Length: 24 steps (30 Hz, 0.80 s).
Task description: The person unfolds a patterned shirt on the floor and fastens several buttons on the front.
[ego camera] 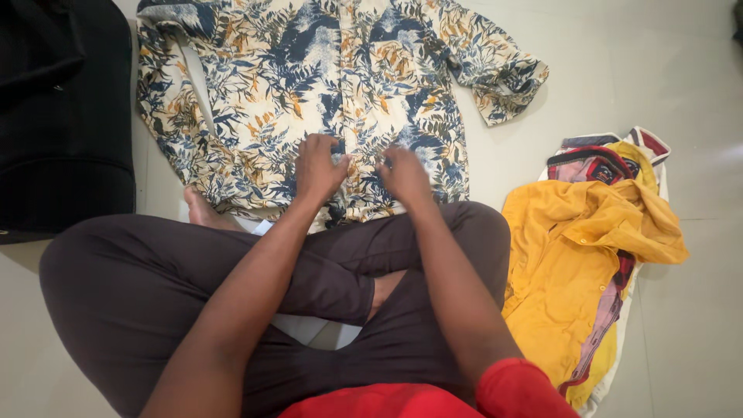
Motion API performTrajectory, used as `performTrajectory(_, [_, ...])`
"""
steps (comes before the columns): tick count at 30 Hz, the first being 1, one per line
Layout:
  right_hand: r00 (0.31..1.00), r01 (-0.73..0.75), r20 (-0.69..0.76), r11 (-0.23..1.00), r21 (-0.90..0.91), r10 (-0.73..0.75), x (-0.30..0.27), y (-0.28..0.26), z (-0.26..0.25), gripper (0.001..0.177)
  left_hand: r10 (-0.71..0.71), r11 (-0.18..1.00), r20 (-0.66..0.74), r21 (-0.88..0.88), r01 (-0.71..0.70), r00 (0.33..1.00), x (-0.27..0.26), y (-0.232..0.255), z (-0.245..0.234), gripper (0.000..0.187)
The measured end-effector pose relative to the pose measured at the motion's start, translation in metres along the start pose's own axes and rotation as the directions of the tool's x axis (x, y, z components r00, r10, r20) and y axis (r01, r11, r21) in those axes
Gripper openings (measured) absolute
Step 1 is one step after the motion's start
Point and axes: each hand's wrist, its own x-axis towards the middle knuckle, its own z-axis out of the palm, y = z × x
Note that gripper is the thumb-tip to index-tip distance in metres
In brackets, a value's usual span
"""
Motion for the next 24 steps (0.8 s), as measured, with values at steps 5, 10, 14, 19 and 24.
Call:
performTrajectory(5, [0.993, 0.032, 0.11, 0.998, 0.06, -0.038, 0.006, -0.019, 0.014, 0.023, 0.073, 0.987, -0.18, -0.127, -0.096, 0.981, 0.006, 0.002, 0.0, 0.018])
performTrajectory(10, [0.997, 0.07, 0.037, 0.995, 0.073, -0.073, 0.033, -0.039, 0.032, 0.023, 0.032, 0.983, -0.191, -0.172, -0.065, 0.981, 0.008, 0.004, 0.0, 0.012])
performTrajectory(14, [0.997, 0.064, 0.026, 0.994, 0.084, -0.066, 0.041, -0.042, 0.046, 0.032, -0.005, 0.983, -0.172, -0.18, -0.027, 0.985, 0.011, 0.003, 0.001, 0.011])
performTrajectory(19, [0.998, 0.068, 0.003, 0.994, 0.082, -0.069, 0.043, -0.034, 0.058, 0.039, -0.015, 0.987, -0.146, -0.163, -0.009, 0.989, 0.011, 0.003, 0.006, 0.011])
performTrajectory(24, [0.996, 0.021, 0.084, 0.99, 0.138, -0.033, 0.045, -0.028, 0.06, 0.042, -0.043, 0.981, -0.113, -0.192, 0.021, 0.993, 0.007, -0.004, 0.012, 0.012])
